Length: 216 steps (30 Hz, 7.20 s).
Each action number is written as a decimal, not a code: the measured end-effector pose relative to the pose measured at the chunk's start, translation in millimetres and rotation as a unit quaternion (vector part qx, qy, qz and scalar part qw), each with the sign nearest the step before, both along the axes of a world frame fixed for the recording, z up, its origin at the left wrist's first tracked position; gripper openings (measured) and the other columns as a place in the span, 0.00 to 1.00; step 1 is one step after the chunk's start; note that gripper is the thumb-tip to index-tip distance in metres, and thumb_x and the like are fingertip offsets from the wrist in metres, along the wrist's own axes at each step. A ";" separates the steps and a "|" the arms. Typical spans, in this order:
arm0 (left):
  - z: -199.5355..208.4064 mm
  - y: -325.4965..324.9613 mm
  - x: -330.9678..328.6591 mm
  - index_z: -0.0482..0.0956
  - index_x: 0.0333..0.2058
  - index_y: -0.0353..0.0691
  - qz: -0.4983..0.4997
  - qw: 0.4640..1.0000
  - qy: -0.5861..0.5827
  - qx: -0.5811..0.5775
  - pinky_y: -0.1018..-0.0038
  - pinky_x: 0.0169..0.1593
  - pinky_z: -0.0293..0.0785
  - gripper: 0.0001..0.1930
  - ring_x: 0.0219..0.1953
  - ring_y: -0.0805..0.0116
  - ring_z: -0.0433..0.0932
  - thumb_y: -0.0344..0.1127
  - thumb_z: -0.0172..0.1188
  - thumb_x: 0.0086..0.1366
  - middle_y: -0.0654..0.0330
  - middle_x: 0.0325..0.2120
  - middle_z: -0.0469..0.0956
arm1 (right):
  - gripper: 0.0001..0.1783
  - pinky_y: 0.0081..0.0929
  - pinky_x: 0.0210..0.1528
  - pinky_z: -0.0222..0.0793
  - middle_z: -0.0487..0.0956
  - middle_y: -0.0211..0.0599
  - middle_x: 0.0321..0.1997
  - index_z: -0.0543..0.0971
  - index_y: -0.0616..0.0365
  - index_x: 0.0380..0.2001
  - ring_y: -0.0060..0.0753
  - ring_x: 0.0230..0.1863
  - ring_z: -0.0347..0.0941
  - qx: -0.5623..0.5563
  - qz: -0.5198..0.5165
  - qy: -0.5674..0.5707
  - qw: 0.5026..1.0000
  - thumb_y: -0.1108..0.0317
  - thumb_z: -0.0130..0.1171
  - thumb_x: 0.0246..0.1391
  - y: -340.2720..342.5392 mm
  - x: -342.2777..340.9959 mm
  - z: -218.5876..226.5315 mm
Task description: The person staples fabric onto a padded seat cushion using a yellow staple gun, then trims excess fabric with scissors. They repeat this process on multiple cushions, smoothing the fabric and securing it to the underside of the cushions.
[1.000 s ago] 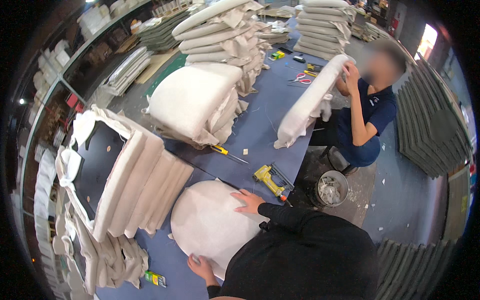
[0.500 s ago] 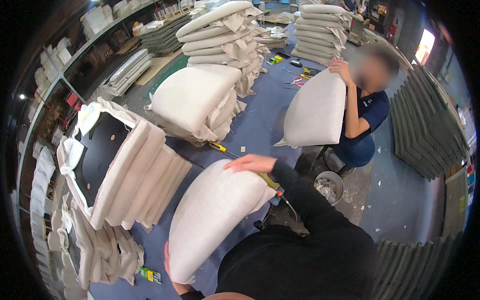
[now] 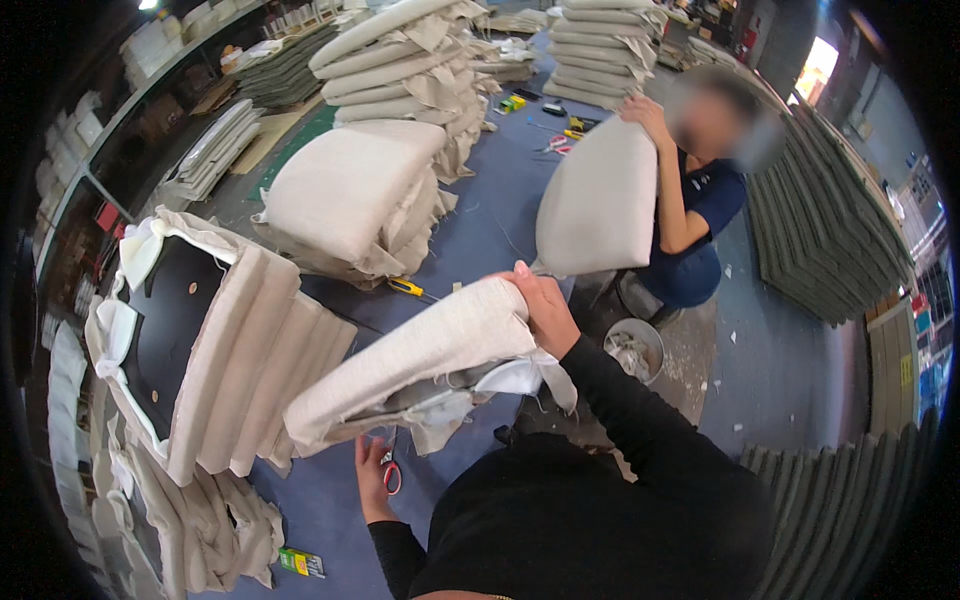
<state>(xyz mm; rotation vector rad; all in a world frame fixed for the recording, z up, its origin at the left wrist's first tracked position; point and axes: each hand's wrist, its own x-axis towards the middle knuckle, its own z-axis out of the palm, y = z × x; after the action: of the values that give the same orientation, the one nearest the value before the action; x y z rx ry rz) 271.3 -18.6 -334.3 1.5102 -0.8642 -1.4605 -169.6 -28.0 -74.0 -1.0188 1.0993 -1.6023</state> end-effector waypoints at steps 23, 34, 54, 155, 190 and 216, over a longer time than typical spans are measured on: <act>-40.7 96.4 10.5 0.77 0.63 0.40 -0.064 0.854 -0.488 -0.171 0.48 0.56 0.79 0.29 0.54 0.39 0.82 0.31 0.73 0.63 0.47 0.57 0.81 | 0.32 0.45 0.51 0.73 0.84 0.56 0.42 0.79 0.66 0.52 0.61 0.45 0.81 -0.052 -0.273 0.292 0.915 0.44 0.41 0.83 0.6 13.5 -32.0; -50.5 77.9 46.8 0.87 0.56 0.46 -0.133 0.831 -0.537 -0.056 0.49 0.54 0.82 0.23 0.50 0.42 0.87 0.36 0.74 0.61 0.50 0.48 0.87 | 0.27 0.46 0.59 0.77 0.83 0.53 0.59 0.72 0.54 0.71 0.60 0.60 0.81 -0.056 -0.224 0.408 0.883 0.51 0.45 0.81 28.1 40.8 16.4; -69.5 101.1 29.4 0.88 0.42 0.36 -0.177 0.934 -0.307 0.047 0.64 0.38 0.78 0.21 0.31 0.68 0.82 0.45 0.80 0.58 0.56 0.27 0.86 | 0.43 0.48 0.74 0.67 0.70 0.59 0.74 0.64 0.56 0.78 0.65 0.72 0.71 -0.235 -0.110 0.389 0.884 0.66 0.68 0.62 -25.0 71.9 37.0; 202.8 -19.7 -192.8 0.79 0.58 0.39 -0.141 0.809 -0.378 -0.427 0.50 0.41 0.78 0.26 0.36 0.41 0.82 0.31 0.70 0.61 0.49 0.30 0.81 | 0.11 0.28 0.54 0.68 0.84 0.33 0.48 0.88 0.62 0.25 0.28 0.47 0.77 -0.136 0.464 0.371 0.793 0.65 0.76 0.52 -110.4 37.1 120.2; 214.4 15.7 -179.2 0.85 0.49 0.41 -0.145 0.864 -0.306 -0.373 0.71 0.36 0.74 0.17 0.29 0.69 0.76 0.33 0.72 0.60 0.61 0.28 0.81 | 0.06 0.25 0.54 0.72 0.88 0.36 0.45 0.93 0.62 0.30 0.27 0.48 0.81 -0.115 0.432 0.251 0.859 0.71 0.76 0.51 -134.3 45.4 98.2; 226.9 -6.6 -170.0 0.79 0.54 0.40 -0.195 0.813 -0.385 -0.390 0.66 0.37 0.80 0.16 0.31 0.63 0.84 0.34 0.67 0.70 0.56 0.33 0.83 | 0.09 0.27 0.48 0.76 0.90 0.35 0.44 0.93 0.63 0.31 0.25 0.42 0.82 -0.019 0.370 0.223 0.902 0.72 0.79 0.45 -198.0 68.3 94.1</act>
<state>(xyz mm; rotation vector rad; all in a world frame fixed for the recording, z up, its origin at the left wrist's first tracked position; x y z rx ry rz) 101.3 -25.2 -107.4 1.2626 -2.0590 -0.4954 -101.3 -226.0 20.1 -1.6399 0.8037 -0.7911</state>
